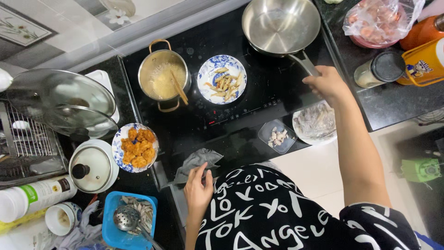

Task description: The person fries small fish in a pot of hot oil on an induction cooktop. They use chopsticks and a slotted spoon to stir the fish, transfer them from a blue container into the oil, and remove the cooked pieces onto a plate.

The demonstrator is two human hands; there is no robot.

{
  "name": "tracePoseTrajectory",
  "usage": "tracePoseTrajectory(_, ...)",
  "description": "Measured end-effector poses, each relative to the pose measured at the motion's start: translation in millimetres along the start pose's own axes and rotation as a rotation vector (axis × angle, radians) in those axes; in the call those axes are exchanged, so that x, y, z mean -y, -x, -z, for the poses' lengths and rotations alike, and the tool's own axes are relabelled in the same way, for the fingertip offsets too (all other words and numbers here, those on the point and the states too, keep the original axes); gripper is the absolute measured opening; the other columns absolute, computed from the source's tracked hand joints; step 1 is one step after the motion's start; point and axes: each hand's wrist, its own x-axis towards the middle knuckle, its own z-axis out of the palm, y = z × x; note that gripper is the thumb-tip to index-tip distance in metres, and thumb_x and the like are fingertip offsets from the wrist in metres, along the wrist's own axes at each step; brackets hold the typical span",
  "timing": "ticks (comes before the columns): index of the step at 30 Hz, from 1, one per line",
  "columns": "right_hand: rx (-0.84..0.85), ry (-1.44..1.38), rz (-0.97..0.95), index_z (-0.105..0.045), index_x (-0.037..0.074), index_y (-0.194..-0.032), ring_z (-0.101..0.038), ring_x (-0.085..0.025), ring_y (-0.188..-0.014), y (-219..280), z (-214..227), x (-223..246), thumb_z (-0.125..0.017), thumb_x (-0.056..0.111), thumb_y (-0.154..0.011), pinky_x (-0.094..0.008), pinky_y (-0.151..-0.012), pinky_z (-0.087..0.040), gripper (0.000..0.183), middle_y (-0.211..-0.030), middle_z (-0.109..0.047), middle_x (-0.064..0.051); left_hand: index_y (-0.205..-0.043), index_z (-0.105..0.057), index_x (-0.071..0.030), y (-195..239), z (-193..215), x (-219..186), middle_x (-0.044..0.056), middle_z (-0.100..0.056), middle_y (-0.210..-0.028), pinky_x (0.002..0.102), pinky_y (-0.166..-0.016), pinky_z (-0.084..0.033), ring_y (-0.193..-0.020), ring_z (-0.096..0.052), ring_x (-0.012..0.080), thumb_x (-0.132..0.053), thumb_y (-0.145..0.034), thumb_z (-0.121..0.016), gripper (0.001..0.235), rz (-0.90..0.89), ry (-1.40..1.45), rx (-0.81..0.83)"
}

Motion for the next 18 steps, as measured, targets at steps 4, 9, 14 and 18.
tracePoseTrajectory(4, 0.001, -0.055, 0.006, -0.066, 0.004, -0.1, -0.049, -0.01, -0.052, 4.3, 0.8, -8.0, -0.074, 0.008, -0.087, -0.027, -0.044, -0.034, 0.016, -0.068, -0.056, -0.001, -0.121, -0.073, -0.011, 0.3, -8.0, 7.5, 0.01, -0.071, -0.107, 0.035, -0.067, -0.057, -0.078, -0.072, 0.024, -0.023, -0.092, -0.066, 0.032, -0.02, 0.009, 0.023)
tracePoseTrajectory(9, -0.106, -0.012, 0.018, -0.067, 0.003, -0.106, -0.049, -0.012, -0.049, 16.7, -30.8, -20.2, -0.075, 0.01, -0.087, -0.029, -0.041, -0.035, 0.022, -0.065, -0.057, -0.003, -0.123, -0.073, -0.012, -5.0, -14.0, 4.8, 0.01, -0.07, -0.103, 0.036, -0.068, -0.056, -0.072, -0.07, 0.0251, -0.023, -0.092, -0.067, 0.033, -0.039, -0.009, 0.033)
tracePoseTrajectory(14, -0.186, 0.09, 0.062, -0.067, 0.0, -0.111, -0.057, -0.014, -0.051, 31.8, -71.6, -29.2, -0.074, 0.013, -0.088, -0.031, -0.043, -0.043, 0.027, -0.069, -0.064, -0.008, -0.124, -0.071, -0.013, -3.0, -12.4, -1.5, 0.008, -0.07, -0.104, 0.036, -0.066, -0.056, -0.066, -0.068, 0.023, -0.024, -0.092, -0.066, 0.034, -0.002, 0.008, 0.068)
tracePoseTrajectory(18, -0.184, 0.125, 0.063, -0.067, 0.0, -0.116, -0.062, -0.014, -0.055, 34.6, -80.6, -33.7, -0.074, 0.016, -0.089, -0.03, -0.047, -0.048, 0.032, -0.072, -0.067, -0.008, -0.125, -0.071, -0.014, -2.8, -13.1, -5.0, 0.008, -0.069, -0.103, 0.037, -0.065, -0.056, -0.063, -0.067, 0.0234, -0.025, -0.092, -0.065, 0.035, 0.051, 0.022, 0.115)
